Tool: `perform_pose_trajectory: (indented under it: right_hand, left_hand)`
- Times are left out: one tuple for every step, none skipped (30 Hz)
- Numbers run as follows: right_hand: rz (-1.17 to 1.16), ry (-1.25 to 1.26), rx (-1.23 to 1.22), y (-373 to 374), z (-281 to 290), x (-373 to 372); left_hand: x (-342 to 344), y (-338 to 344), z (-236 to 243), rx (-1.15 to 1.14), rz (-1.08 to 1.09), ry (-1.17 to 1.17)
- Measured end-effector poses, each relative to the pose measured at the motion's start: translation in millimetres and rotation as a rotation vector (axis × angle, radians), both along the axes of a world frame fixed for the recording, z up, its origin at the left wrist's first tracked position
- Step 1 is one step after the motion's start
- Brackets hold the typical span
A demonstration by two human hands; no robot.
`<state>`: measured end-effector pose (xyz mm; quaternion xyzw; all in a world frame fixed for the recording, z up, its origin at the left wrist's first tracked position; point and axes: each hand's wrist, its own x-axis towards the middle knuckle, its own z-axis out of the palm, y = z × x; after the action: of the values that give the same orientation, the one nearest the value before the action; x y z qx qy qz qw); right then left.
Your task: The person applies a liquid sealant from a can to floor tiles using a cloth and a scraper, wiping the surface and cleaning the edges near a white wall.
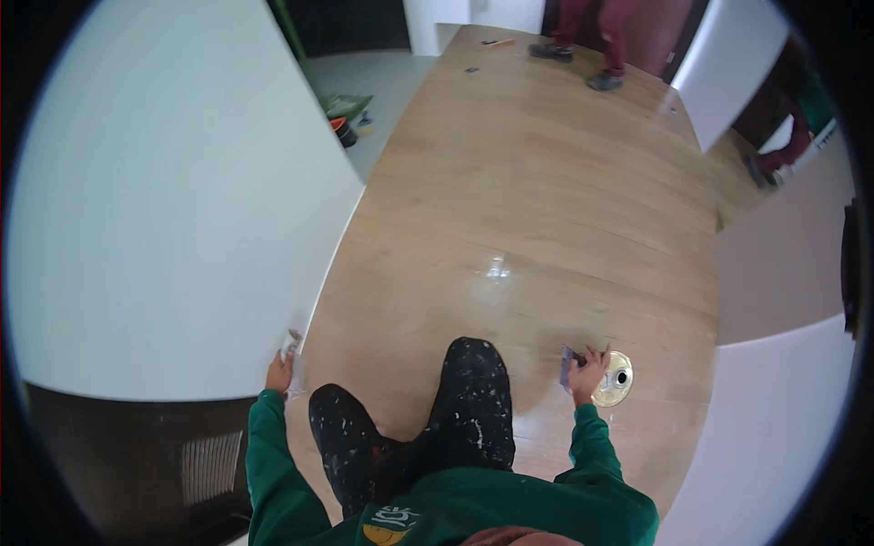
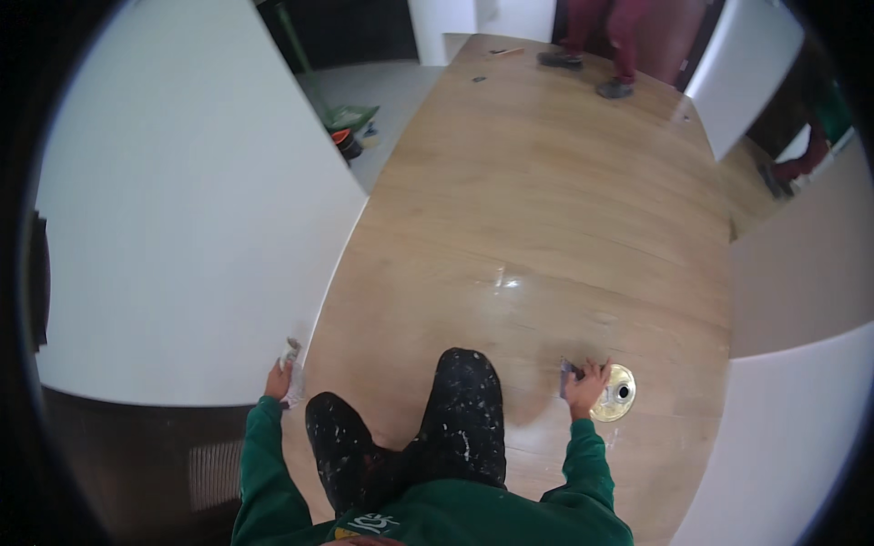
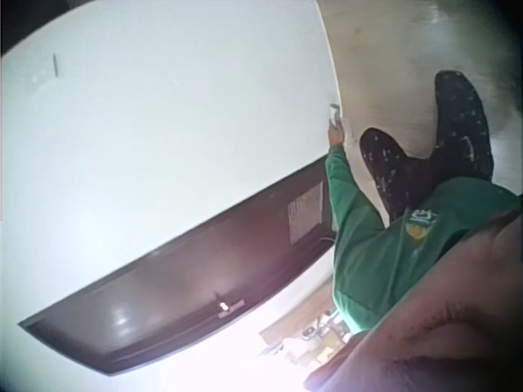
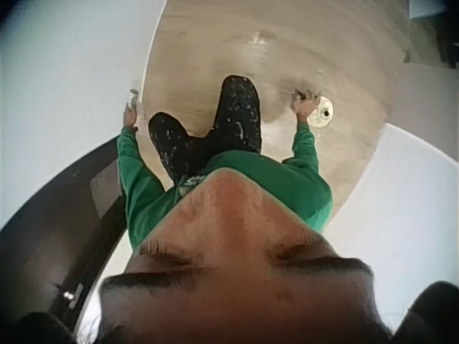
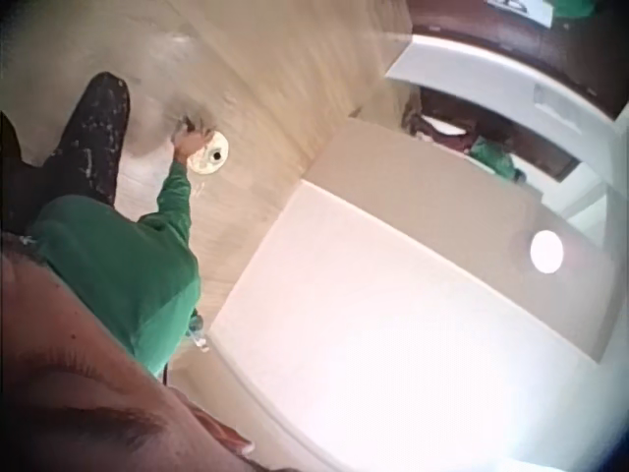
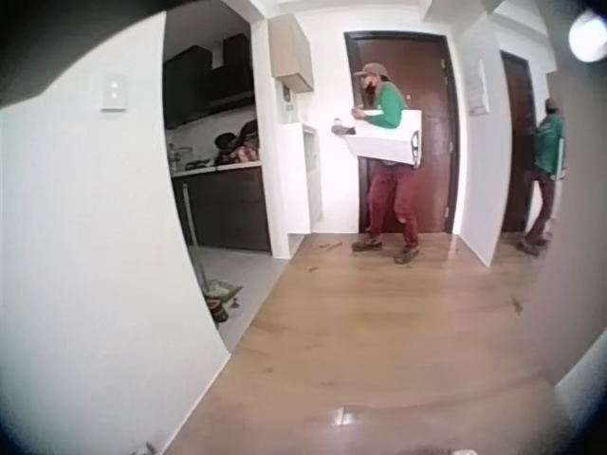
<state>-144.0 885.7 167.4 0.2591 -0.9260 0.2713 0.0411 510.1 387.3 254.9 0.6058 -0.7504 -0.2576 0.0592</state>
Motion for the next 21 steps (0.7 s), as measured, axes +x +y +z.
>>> perform_pose_trajectory:
  right_hand:
    - [-0.009,0.021,0.002,-4,-2,2]
    - [-0.013,0.032,0.025,8,-3,-3]
    - [-0.009,0.024,0.025,9,-3,-3]
    - [-0.001,0.014,0.011,-2,0,-3]
    - [-0.007,0.024,0.012,-4,6,-4]
    - [-0.024,0.049,0.035,5,14,-4]
    - [-0.038,0.058,0.010,-1,17,3]
    - [-0.015,-0.012,-0.066,-14,17,17]
    - [-0.003,-0.080,-0.136,-22,17,33]
    - [0.008,-0.148,-0.202,-26,14,53]
    - [0.004,-0.100,-0.168,-15,6,59]
    - [-0.005,-0.026,-0.124,1,-4,52]
    - [-0.005,-0.007,-0.054,13,-3,48]
    - [-0.016,-0.199,0.052,12,-16,69]
    - [-0.013,-0.395,0.174,8,-33,97]
    - [-0.042,-0.365,0.107,49,-61,82]
    - [-0.064,-0.318,0.041,89,-79,59]
    - [-0.048,-0.453,0.129,97,-108,97]
    - [-0.016,-0.586,0.231,105,-133,139]
    - [-0.100,-0.723,0.106,129,-156,172]
    - [-0.067,-0.647,0.178,145,-181,187]
  left_hand:
    - [20,8,-16,0.007,0.038,-0.036]
    - [14,31,-43,0.121,0.049,0.023]
    - [37,47,-61,0.103,0.077,0.054]
    - [62,58,-76,0.069,0.109,0.083]
    - [75,70,-92,0.054,0.132,0.123]
    - [79,88,-110,0.132,0.195,0.209]
    - [100,96,-121,0.129,0.303,0.219]
    - [129,102,-127,0.114,0.407,0.213]
    - [152,114,-132,0.170,0.540,0.447]
    - [176,126,-134,0.231,0.668,0.682]
    - [169,145,-149,0.322,0.809,0.833]
    - [143,168,-167,0.446,0.949,0.993]
    - [134,187,-161,0.512,0.986,1.050]
    - [150,194,-147,0.521,1.016,1.105]
    - [169,193,-130,0.493,1.044,1.210]
    - [138,188,-141,0.544,1.037,1.390]
    - [109,185,-153,0.597,1.041,1.579]
    - [133,179,-136,0.602,0.960,1.649]
    - [158,175,-114,0.623,0.897,1.659]
    - [162,174,-103,0.669,0.821,1.707]
    - [150,162,-97,0.725,0.711,1.781]
